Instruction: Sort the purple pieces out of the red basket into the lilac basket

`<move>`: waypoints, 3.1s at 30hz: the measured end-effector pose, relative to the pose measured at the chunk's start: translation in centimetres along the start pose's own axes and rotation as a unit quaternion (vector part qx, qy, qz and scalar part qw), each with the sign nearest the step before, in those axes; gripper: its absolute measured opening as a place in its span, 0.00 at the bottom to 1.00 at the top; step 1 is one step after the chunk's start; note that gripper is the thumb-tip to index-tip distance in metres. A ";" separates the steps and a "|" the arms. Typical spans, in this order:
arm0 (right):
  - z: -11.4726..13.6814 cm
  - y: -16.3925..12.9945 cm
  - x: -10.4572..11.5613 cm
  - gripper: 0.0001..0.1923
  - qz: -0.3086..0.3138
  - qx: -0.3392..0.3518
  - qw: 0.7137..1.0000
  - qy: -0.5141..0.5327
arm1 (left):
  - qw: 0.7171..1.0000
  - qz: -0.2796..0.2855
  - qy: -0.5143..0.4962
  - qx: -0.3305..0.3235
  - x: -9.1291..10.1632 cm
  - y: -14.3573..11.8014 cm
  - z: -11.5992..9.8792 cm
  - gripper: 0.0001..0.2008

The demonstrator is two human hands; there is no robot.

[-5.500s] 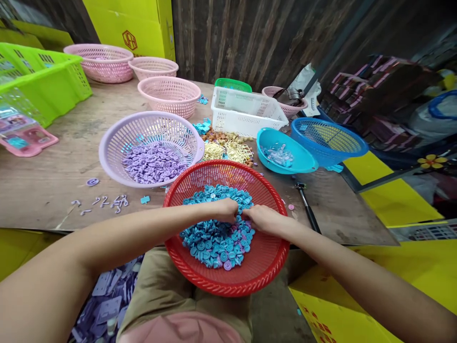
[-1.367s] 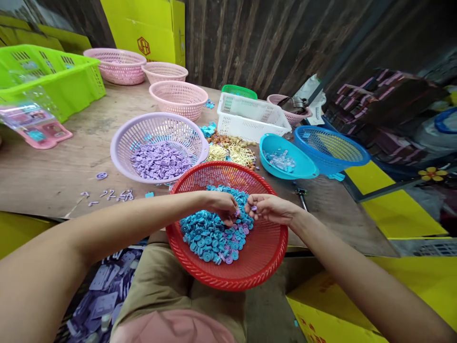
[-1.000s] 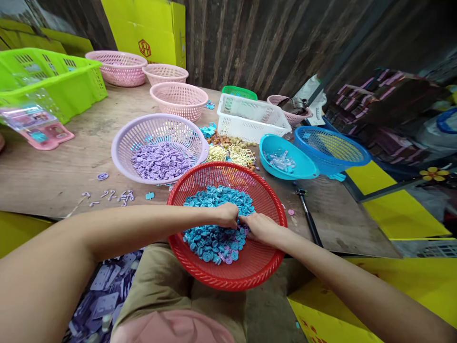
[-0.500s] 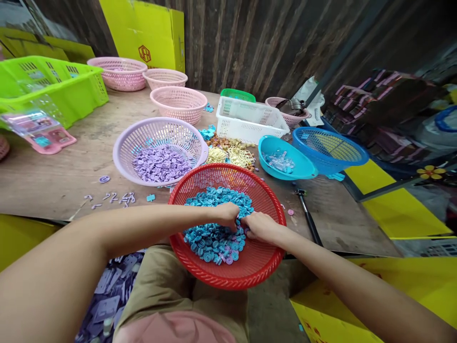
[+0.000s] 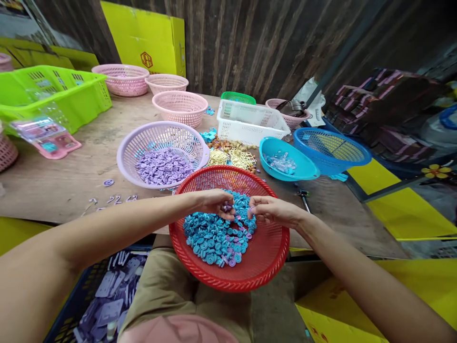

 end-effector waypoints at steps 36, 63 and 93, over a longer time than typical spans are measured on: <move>2.3 -0.6 1.3 0.03 -0.092 0.067 0.955 -0.275 | 0.655 -0.043 0.718 -0.230 -6.1 2.6 -0.8 0.13; 16.6 11.3 -5.5 0.16 -0.096 0.159 0.931 -0.314 | 0.731 -0.513 0.448 0.033 19.1 -14.5 -2.3 0.20; -2.6 2.2 -4.6 0.09 -0.038 -0.057 0.863 -0.500 | 0.770 0.002 0.621 -0.144 -3.8 0.4 0.8 0.04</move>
Point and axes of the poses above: each hand's wrist, its own y-axis towards the middle knuckle, its own x-axis out of the back of the hand, z = x × y, the point moved 7 cm from there along y, towards the middle knuckle, and after that the axes turned 6 degrees about y, right-handed, at the moved point
